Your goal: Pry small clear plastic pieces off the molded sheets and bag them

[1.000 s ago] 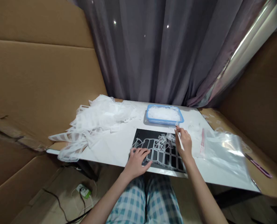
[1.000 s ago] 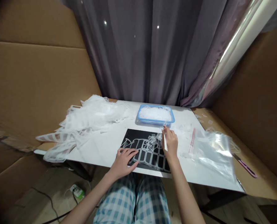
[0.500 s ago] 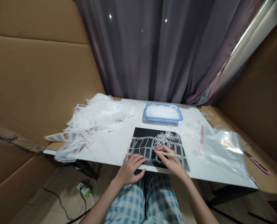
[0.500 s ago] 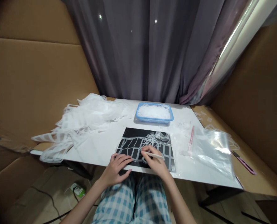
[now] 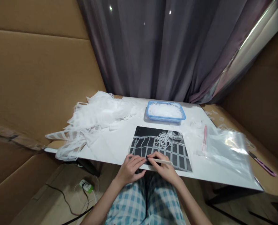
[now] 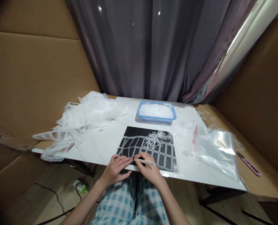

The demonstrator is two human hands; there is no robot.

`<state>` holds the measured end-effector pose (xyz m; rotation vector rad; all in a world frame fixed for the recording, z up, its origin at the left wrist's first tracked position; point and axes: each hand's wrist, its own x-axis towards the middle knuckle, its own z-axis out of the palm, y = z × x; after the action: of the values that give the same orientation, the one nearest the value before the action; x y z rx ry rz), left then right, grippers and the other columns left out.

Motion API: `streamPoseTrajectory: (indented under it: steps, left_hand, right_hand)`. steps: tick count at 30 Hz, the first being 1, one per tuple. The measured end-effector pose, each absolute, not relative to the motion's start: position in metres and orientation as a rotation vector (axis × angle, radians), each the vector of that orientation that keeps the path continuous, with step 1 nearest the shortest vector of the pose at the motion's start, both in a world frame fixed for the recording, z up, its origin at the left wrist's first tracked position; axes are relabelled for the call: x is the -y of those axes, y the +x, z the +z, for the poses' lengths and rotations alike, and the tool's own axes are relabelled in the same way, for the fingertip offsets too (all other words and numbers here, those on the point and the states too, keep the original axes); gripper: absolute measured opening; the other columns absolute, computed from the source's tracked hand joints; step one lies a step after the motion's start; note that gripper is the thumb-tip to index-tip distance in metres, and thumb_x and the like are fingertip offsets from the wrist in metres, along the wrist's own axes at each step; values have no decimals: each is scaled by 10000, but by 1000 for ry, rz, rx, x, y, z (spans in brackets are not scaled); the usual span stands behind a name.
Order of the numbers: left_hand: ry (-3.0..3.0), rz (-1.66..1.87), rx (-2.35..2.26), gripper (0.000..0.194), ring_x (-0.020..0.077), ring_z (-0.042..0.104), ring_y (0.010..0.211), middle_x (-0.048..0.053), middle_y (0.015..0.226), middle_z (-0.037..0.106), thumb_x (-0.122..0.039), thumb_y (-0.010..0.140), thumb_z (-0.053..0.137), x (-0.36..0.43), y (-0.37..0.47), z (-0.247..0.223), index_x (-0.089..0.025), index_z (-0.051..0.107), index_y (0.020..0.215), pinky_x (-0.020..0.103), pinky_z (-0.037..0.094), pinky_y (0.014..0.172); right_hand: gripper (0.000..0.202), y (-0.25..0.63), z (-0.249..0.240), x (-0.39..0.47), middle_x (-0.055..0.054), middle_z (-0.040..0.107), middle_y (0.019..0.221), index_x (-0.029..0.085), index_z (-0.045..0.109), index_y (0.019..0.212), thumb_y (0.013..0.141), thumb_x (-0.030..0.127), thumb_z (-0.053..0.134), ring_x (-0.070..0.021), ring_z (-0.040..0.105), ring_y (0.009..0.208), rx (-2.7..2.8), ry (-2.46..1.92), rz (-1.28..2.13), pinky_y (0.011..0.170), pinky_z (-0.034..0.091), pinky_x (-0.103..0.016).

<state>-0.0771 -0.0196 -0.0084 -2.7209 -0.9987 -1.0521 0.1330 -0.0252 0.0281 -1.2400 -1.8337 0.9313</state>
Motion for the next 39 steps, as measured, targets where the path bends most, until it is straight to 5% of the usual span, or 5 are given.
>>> streamPoseTrajectory:
  steps: [9, 13, 19, 28, 39]
  left_hand:
    - [-2712, -1081, 1067, 257, 187, 620, 980, 40, 1052, 705, -225, 847, 604, 17, -79, -22, -203, 646, 1100, 382, 372, 948]
    - [-2712, -1098, 1080, 277, 185, 618, 985, 32, 1059, 705, -230, 840, 618, 17, -78, -23, -206, 644, 1115, 378, 365, 945]
    - [-2753, -997, 1111, 328, 193, 617, 995, 38, 1066, 704, -220, 830, 615, 18, -79, -18, -234, 641, 1157, 377, 396, 928]
    - [-2736, -1029, 1105, 337, 180, 624, 976, 32, 1057, 699, -185, 810, 604, 18, -79, -17, -221, 631, 1144, 350, 419, 918]
    - [-2759, -1017, 1193, 412, 235, 536, 1178, 99, 1245, 617, -381, 856, 596, 24, -50, 15, -192, 550, 1219, 392, 330, 1004]
  right_hand:
    - [169, 106, -13, 43, -75, 664, 1201, 198, 604, 1061, 943, 143, 497, -255, 565, 1095, 2185, -1291, -4, 985, 392, -447]
    - [169, 106, -23, 42, -69, 661, 1220, 209, 612, 1055, 932, 147, 514, -257, 556, 1106, 2165, -1307, -143, 1017, 349, -470]
    - [225, 140, -4, 16, -79, 625, 1284, 219, 632, 1052, 975, 174, 426, -271, 536, 1157, 2070, -1360, -27, 1012, 343, -466]
    - [396, 206, 10, -23, -193, 634, 1159, 131, 583, 1092, 971, 442, 371, -318, 575, 1064, 1193, -1659, 86, 924, 409, -470]
    - [319, 203, 13, -21, -56, 677, 873, 196, 622, 876, 921, 487, 501, -217, 627, 869, 1421, -1409, 544, 813, 485, -334]
